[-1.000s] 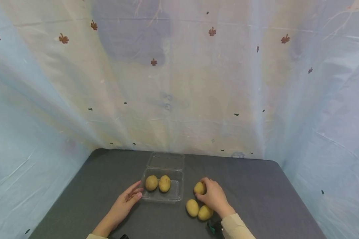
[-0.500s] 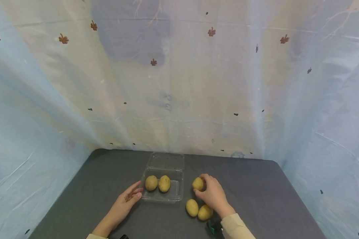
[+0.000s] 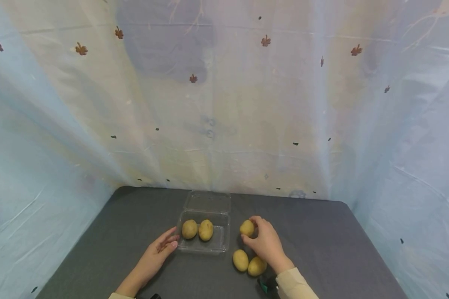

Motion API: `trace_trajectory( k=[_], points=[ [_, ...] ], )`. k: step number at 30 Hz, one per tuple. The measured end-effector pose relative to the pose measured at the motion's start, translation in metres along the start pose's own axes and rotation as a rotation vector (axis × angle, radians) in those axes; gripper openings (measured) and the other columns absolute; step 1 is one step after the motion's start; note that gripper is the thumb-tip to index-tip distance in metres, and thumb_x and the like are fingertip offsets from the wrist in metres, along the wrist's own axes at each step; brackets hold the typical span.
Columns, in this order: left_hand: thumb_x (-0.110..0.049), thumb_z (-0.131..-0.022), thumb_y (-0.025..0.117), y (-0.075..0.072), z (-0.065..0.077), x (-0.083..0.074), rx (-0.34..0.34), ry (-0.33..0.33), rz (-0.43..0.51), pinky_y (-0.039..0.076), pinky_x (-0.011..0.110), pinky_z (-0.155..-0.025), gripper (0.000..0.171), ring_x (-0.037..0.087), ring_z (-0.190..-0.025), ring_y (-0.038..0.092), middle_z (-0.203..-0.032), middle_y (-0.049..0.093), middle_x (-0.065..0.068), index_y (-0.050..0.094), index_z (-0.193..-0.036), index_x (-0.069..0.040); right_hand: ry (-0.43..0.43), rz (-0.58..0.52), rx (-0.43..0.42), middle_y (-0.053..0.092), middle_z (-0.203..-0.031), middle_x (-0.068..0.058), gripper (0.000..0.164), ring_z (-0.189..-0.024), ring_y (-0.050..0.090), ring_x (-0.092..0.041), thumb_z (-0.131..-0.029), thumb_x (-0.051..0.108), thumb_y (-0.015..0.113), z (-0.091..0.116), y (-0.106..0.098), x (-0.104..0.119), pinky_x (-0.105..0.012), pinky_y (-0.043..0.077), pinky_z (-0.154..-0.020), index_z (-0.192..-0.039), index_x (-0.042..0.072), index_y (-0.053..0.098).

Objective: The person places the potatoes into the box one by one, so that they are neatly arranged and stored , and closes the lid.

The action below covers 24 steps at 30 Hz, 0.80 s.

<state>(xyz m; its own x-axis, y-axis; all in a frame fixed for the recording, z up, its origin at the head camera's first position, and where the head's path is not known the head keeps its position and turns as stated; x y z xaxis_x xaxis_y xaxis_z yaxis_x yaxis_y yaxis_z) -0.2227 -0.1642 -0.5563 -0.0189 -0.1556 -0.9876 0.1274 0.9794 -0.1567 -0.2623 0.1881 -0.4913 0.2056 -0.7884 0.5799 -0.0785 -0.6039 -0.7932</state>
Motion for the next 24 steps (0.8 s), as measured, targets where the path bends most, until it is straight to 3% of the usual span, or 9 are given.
trace_trajectory(
  k=[11,24],
  points=[
    [-0.030,-0.098,0.060,0.002,0.002,-0.005,-0.009,0.012,-0.006,0.043,0.038,-0.101,0.057,0.025,-0.126,0.049,-0.136,0.054,0.011,0.037,-0.149,-0.018,-0.032,-0.054,-0.040,0.059,-0.112,0.005,0.058,-0.095,0.055,-0.013,-0.078,0.039,0.081,0.001,-0.004,0.007,-0.036,0.049,-0.078,-0.127,0.019,0.057],
    [-0.027,-0.098,0.059,0.002,0.004,-0.011,-0.008,0.001,-0.008,0.043,0.039,-0.101,0.057,0.028,-0.127,0.049,-0.136,0.053,0.015,0.037,-0.149,-0.013,-0.088,-0.086,-0.048,0.059,-0.113,0.004,0.057,-0.098,0.057,-0.020,-0.078,0.037,0.082,0.003,-0.005,0.021,-0.037,0.049,-0.080,-0.127,0.019,0.058]
  ],
)
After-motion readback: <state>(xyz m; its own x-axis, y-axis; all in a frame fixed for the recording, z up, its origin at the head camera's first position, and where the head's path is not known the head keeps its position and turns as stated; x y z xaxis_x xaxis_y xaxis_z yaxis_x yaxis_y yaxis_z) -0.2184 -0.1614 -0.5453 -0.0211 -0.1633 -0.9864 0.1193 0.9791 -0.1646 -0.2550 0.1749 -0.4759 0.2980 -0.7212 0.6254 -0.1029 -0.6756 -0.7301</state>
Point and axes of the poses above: each hand's wrist, its own z-axis away from the middle knuckle, its own y-axis out of the palm, x = y × z, the point moved 3 cm from there along -z, towards the middle knuckle
